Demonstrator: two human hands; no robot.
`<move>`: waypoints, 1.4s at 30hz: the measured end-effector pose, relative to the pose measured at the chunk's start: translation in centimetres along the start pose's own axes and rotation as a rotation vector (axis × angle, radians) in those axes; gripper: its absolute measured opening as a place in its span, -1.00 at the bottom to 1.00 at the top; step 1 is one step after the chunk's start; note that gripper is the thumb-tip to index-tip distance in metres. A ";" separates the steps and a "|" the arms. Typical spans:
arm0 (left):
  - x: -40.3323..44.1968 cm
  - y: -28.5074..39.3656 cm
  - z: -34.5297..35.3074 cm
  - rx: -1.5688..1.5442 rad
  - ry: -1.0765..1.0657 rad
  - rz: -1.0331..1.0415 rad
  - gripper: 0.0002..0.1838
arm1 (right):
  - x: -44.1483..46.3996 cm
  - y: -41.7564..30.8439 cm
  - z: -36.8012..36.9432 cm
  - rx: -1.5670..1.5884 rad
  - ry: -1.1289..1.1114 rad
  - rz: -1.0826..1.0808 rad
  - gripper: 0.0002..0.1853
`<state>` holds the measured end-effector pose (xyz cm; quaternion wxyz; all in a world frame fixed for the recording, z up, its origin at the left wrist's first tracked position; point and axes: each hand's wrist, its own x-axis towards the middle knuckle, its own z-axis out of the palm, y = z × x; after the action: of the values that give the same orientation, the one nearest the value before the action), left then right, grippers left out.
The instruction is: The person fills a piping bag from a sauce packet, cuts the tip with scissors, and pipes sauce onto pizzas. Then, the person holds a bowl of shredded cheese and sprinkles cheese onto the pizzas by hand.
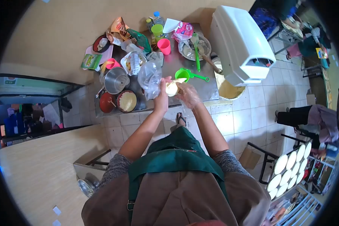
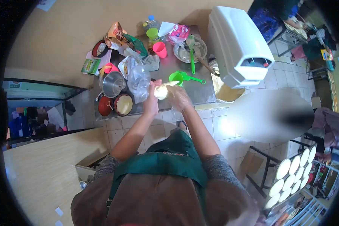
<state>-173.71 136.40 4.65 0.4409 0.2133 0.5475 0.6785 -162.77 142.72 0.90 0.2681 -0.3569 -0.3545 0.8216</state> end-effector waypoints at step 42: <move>27.1 -1.6 -17.6 1.764 0.203 0.151 -0.67 | 6.2 -3.9 14.2 -1.189 -0.119 0.176 -0.61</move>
<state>-200.84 149.22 -7.48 0.0198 0.4493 0.8916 0.0531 -176.83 143.82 8.44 -0.0665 -0.4271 -0.7367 0.5201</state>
